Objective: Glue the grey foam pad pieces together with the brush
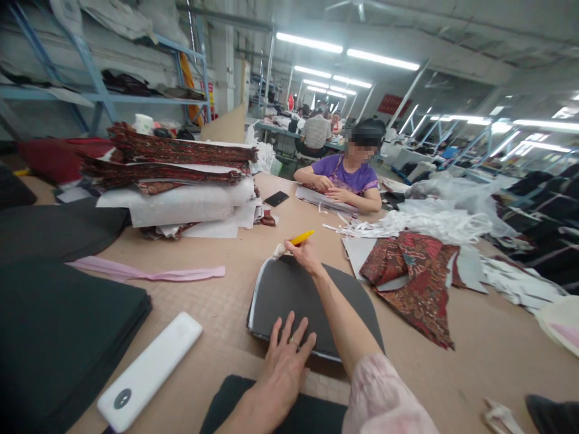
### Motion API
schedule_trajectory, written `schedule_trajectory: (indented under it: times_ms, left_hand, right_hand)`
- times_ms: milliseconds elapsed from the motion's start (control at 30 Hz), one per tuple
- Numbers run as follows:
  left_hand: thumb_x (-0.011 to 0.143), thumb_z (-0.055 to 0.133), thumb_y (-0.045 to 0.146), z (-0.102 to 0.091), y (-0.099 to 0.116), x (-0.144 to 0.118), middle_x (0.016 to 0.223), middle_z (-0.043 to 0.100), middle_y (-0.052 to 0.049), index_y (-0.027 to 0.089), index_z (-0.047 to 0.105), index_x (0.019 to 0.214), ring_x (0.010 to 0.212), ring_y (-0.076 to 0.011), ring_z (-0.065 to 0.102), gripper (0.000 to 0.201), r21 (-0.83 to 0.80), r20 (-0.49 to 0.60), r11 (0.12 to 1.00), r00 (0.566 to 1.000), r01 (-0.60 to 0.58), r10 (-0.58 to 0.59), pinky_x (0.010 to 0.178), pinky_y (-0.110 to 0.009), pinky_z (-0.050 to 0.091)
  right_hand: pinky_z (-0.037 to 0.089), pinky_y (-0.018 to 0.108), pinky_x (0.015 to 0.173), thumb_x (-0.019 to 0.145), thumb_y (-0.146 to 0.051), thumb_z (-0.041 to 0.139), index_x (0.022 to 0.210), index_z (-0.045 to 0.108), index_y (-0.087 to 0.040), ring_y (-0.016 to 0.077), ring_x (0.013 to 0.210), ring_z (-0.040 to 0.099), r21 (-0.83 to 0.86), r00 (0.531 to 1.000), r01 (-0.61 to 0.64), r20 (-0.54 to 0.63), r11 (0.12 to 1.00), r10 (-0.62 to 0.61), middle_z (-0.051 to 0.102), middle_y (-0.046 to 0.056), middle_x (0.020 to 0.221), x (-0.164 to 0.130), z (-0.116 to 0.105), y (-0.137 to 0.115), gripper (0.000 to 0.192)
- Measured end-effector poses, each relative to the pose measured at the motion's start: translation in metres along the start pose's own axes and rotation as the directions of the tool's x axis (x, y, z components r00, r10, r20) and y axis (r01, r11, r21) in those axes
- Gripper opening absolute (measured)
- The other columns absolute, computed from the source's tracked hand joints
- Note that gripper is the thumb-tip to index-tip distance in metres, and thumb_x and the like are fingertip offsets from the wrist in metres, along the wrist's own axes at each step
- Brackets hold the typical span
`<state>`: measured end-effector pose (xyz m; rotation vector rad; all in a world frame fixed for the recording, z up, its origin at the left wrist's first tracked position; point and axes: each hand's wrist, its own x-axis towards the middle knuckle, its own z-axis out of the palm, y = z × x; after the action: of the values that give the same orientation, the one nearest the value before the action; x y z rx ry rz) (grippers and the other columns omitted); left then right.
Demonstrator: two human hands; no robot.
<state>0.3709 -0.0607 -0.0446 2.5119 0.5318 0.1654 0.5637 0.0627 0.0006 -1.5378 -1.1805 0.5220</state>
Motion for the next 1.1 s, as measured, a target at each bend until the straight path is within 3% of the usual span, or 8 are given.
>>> schedule_trajectory:
  times_ms: [100, 267, 333, 567, 833, 967, 1100]
  left_hand:
    - [0.090, 0.033, 0.024, -0.001, 0.000, 0.001, 0.147, 0.026, -0.010, 0.020, 0.039, 0.134, 0.137, -0.0334, 0.008, 0.044, 0.013, 0.011, 1.000, 1.000, 0.009, -0.009, 0.109, -0.059, 0.014]
    - [0.087, 0.041, 0.025, 0.008, -0.004, 0.005, 0.147, 0.026, -0.009, 0.022, 0.040, 0.134, 0.136, -0.0350, 0.011, 0.047, 0.089, 0.002, 0.996, 1.000, -0.010, 0.010, 0.107, -0.061, 0.017]
    - [0.084, 0.044, 0.023, 0.014, -0.007, 0.006, 0.147, 0.026, -0.009, 0.023, 0.040, 0.134, 0.136, -0.0354, 0.013, 0.050, 0.130, -0.025, 0.991, 0.999, -0.018, 0.021, 0.107, -0.062, 0.018]
    - [0.079, 0.050, 0.019, 0.029, -0.014, 0.008, 0.146, 0.030, -0.005, 0.028, 0.040, 0.133, 0.136, -0.0327, 0.017, 0.056, 0.230, -0.117, 0.973, 0.992, -0.012, 0.040, 0.106, -0.061, 0.021]
    - [0.067, 0.052, 0.005, 0.015, -0.004, 0.011, 0.144, 0.033, -0.004, 0.028, 0.045, 0.129, 0.133, -0.0330, 0.025, 0.067, 0.327, -0.091, 0.945, 0.996, 0.022, 0.009, 0.105, -0.058, 0.026]
    - [0.066, 0.052, 0.005, 0.009, 0.000, 0.011, 0.142, 0.036, -0.005, 0.029, 0.047, 0.128, 0.132, -0.0331, 0.029, 0.066, 0.360, -0.104, 0.933, 0.993, -0.006, 0.046, 0.104, -0.056, 0.028]
    - [0.066, 0.051, 0.005, 0.011, -0.002, 0.011, 0.142, 0.037, -0.004, 0.030, 0.047, 0.129, 0.131, -0.0316, 0.030, 0.067, 0.402, -0.119, 0.916, 0.991, -0.012, 0.065, 0.103, -0.055, 0.029]
  right_hand:
    - [0.039, 0.025, 0.054, 0.068, -0.047, 0.059, 0.077, 0.062, -0.015, 0.0133, 0.056, 0.051, -0.031, 0.997, -0.024, -0.074, 0.999, 0.022, 0.059, 0.001, 0.061, 0.002, -0.009, -0.003, 0.033]
    - [0.037, 0.022, 0.050, 0.068, -0.045, 0.058, 0.081, 0.065, -0.015, 0.0106, 0.053, 0.049, -0.049, 0.998, -0.029, 0.056, 0.998, 0.032, 0.061, 0.001, 0.063, 0.003, -0.010, -0.003, 0.034]
    - [0.037, 0.022, 0.051, 0.067, -0.045, 0.059, 0.078, 0.065, -0.015, 0.0099, 0.053, 0.048, -0.053, 0.998, -0.027, 0.057, 0.998, 0.030, 0.061, 0.000, 0.064, 0.003, -0.018, 0.003, 0.033]
    - [0.036, 0.022, 0.049, 0.063, -0.048, 0.060, 0.071, 0.063, -0.014, 0.0101, 0.050, 0.045, -0.105, 0.996, -0.057, -0.081, 0.993, 0.049, 0.055, -0.001, 0.055, -0.010, -0.092, 0.040, 0.035]
    - [0.042, 0.025, 0.058, 0.062, -0.046, 0.059, 0.067, 0.062, -0.013, 0.0130, 0.056, 0.052, -0.165, 0.948, -0.115, -0.312, 0.980, 0.058, 0.060, 0.002, 0.059, -0.059, -0.171, 0.065, 0.033]
    - [0.044, 0.027, 0.058, 0.065, -0.046, 0.056, 0.070, 0.064, -0.012, 0.0163, 0.059, 0.056, -0.201, 0.913, -0.156, -0.402, 0.967, 0.064, 0.062, 0.004, 0.059, -0.080, -0.190, 0.066, 0.035]
    - [0.045, 0.027, 0.061, 0.069, -0.044, 0.053, 0.074, 0.066, -0.013, 0.0179, 0.063, 0.060, -0.238, 0.887, -0.177, -0.460, 0.955, 0.050, 0.066, 0.005, 0.066, -0.079, -0.185, 0.069, 0.034]
